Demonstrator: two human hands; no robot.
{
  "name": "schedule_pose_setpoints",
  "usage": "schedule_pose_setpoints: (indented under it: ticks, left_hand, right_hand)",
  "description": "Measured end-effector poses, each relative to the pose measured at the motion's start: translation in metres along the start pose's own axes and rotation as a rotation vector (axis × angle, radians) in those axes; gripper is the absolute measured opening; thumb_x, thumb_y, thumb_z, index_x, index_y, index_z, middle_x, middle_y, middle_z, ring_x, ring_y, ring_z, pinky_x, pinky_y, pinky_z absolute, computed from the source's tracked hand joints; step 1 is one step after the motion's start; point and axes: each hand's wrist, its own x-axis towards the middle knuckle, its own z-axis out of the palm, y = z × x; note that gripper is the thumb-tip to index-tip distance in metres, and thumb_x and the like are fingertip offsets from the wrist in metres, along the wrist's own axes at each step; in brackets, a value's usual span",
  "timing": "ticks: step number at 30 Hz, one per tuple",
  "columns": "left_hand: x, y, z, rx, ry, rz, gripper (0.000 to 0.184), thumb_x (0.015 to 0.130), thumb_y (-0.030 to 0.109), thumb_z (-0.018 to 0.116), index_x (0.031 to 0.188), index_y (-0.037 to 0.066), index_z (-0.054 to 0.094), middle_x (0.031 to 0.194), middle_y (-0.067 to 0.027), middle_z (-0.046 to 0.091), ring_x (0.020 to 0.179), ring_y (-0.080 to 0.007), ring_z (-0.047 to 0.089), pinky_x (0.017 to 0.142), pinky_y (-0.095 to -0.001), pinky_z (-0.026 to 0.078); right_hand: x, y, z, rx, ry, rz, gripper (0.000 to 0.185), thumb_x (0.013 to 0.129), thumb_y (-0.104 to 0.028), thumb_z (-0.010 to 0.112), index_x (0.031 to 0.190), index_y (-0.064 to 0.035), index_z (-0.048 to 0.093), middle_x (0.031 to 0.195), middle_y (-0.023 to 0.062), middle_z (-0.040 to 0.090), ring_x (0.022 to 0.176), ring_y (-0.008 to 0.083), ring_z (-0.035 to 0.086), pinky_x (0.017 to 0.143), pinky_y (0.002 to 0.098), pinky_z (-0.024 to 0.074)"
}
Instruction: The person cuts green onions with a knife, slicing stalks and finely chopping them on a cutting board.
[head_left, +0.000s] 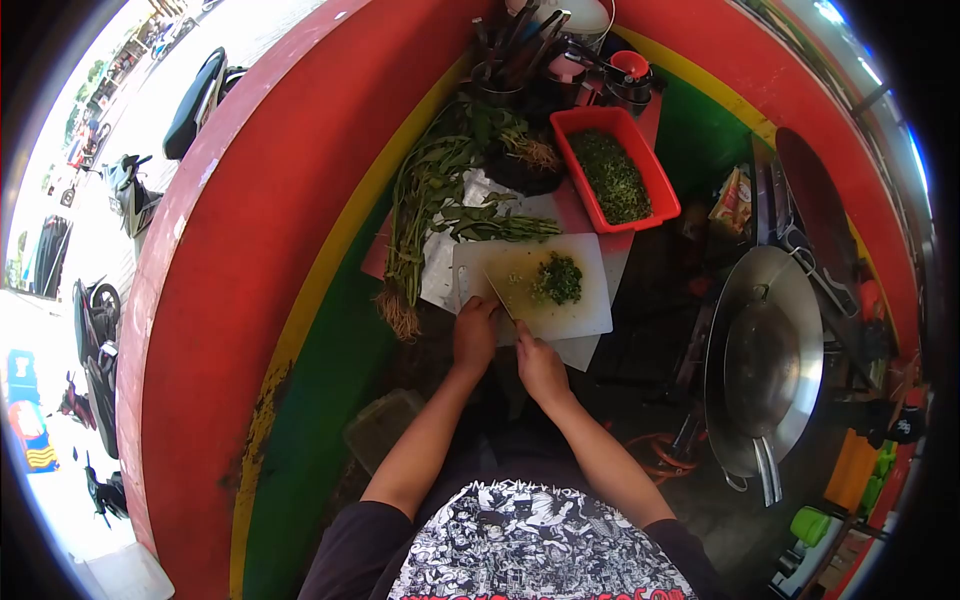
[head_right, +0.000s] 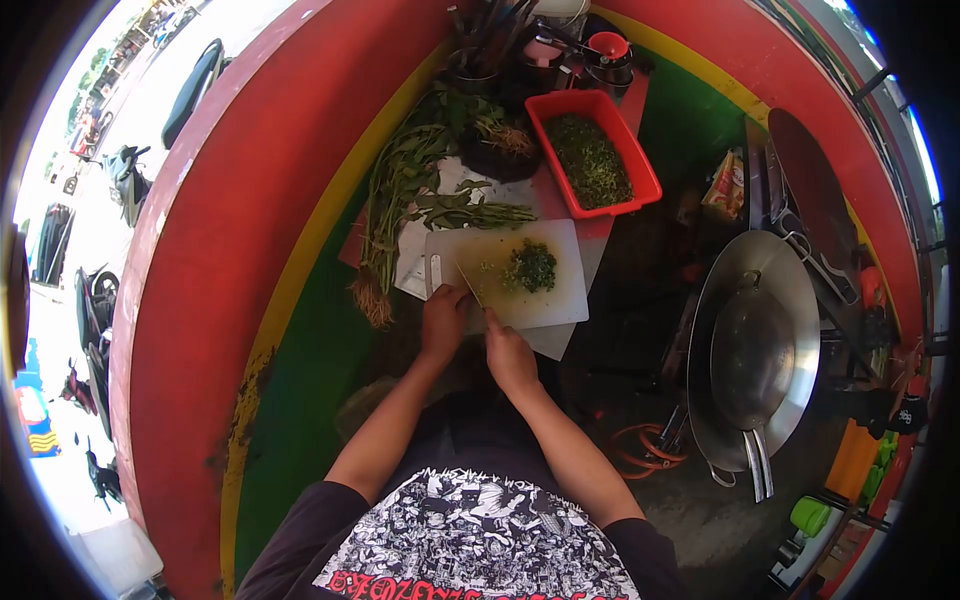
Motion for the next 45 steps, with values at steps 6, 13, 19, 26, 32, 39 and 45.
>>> schedule_pose_setpoints:
  ticks: [6,13,19,26,32,39,45]
  left_hand:
    - [0.005,-0.002,-0.002,0.016,0.002,-0.014,0.019,0.091,0.008,0.072,0.107,0.003,0.081,0.096,-0.0219,0.072,0.093,-0.0420,0.072,0.085,-0.0493,0.056]
    - [0.009,-0.003,0.003,0.048,-0.016,-0.017,0.016,0.091,0.009,0.072,0.102,0.001,0.080,0.095,-0.0238,0.071,0.091,-0.0442,0.071,0.084,-0.0516,0.056]
    - [0.006,-0.003,-0.001,0.024,-0.002,-0.019,0.019,0.090,0.008,0.072,0.106,0.002,0.080,0.097,-0.0227,0.072,0.093,-0.0433,0.071,0.086,-0.0499,0.056]
    - [0.009,-0.001,-0.003,0.033,-0.034,-0.048,0.019,0.091,0.008,0.072,0.108,0.002,0.080,0.099,-0.0222,0.073,0.095,-0.0426,0.071,0.087,-0.0495,0.056]
    - [0.011,0.007,-0.001,0.075,-0.014,-0.067,0.019,0.091,0.006,0.072,0.108,0.002,0.080,0.099,-0.0214,0.071,0.097,-0.0421,0.071,0.087,-0.0495,0.056]
    - [0.014,0.000,-0.006,0.064,-0.043,-0.042,0.016,0.091,0.007,0.071,0.104,0.001,0.079,0.099,-0.0215,0.070,0.096,-0.0431,0.070,0.087,-0.0507,0.056]
    - [0.015,0.002,-0.006,0.059,-0.069,-0.049,0.014,0.090,0.006,0.070,0.100,-0.001,0.078,0.096,-0.0225,0.069,0.093,-0.0440,0.069,0.085,-0.0520,0.055]
  right_hand:
    - [-0.003,-0.013,-0.009,0.121,-0.004,0.033,0.040,0.104,-0.011,0.062,0.144,-0.0045,0.061,0.093,0.0346,0.071,0.091,0.0517,0.070,0.079,0.0602,0.0552]
    - [0.009,0.004,0.001,0.036,0.014,-0.026,0.040,0.104,-0.013,0.062,0.144,-0.0050,0.062,0.091,0.0312,0.073,0.086,0.0509,0.072,0.076,0.0594,0.0567]
    - [0.005,-0.005,-0.001,0.060,0.034,-0.034,0.039,0.106,-0.017,0.060,0.143,-0.0054,0.062,0.088,0.0300,0.073,0.082,0.0499,0.072,0.072,0.0594,0.0578]
    - [-0.017,0.001,-0.007,0.074,0.032,-0.007,0.038,0.104,-0.012,0.063,0.141,-0.0029,0.064,0.093,0.0320,0.072,0.090,0.0499,0.071,0.078,0.0571,0.0560]
    - [0.010,0.003,-0.009,0.159,-0.012,0.004,0.039,0.103,-0.011,0.064,0.143,-0.0062,0.065,0.094,0.0319,0.072,0.090,0.0504,0.071,0.078,0.0573,0.0554]
    - [-0.002,0.003,-0.015,0.176,-0.004,-0.023,0.038,0.104,-0.015,0.063,0.142,-0.0068,0.064,0.087,0.0312,0.072,0.084,0.0505,0.071,0.076,0.0587,0.0564]
    - [-0.003,0.009,-0.008,0.165,-0.003,-0.037,0.038,0.105,-0.014,0.062,0.141,-0.0044,0.064,0.088,0.0310,0.072,0.084,0.0501,0.071,0.076,0.0588,0.0565]
